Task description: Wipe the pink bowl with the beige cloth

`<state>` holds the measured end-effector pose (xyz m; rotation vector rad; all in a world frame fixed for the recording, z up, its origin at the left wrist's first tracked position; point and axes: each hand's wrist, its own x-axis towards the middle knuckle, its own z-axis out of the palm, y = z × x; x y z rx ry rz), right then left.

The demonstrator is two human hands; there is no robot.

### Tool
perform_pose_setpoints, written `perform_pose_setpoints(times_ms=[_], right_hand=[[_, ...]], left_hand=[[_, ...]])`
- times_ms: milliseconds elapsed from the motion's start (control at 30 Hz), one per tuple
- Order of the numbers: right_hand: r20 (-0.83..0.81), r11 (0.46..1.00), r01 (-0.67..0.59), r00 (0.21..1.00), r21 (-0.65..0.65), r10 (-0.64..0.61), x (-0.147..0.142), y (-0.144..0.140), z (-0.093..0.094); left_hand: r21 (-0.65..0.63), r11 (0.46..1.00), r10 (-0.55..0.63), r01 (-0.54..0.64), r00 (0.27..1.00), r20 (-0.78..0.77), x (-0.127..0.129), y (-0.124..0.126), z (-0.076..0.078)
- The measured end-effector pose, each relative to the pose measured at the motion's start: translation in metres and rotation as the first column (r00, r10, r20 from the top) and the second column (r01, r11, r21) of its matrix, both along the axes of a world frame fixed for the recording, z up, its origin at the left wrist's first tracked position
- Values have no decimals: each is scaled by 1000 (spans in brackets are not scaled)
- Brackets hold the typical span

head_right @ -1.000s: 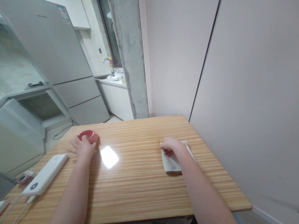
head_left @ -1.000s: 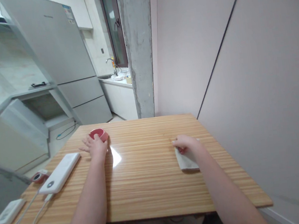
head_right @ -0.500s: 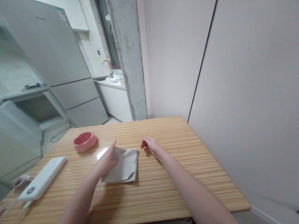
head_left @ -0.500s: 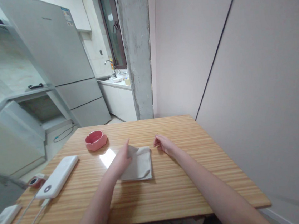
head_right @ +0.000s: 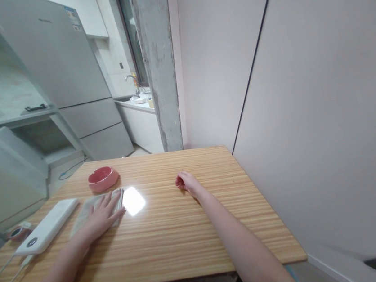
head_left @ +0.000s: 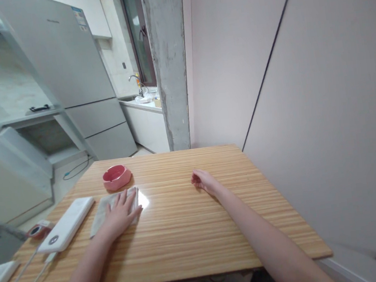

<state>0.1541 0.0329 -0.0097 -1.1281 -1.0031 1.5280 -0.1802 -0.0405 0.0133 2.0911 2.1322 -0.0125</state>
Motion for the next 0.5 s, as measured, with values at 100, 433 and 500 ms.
perform_pose_setpoints(times_ms=[100,433,500], right_hand=[[8,999,40,999,-14,-40,-1,3,-2],[84,938,266,953,222,-291,-4,15,-13],[115,935,205,962,289,-246,-5,14,-15]], left_hand=[[-67,993,-92,95,995,50,-21,3,9],[206,939,-334,276,874,353,132,64,44],[213,919,-390,331,835,388,172,75,29]])
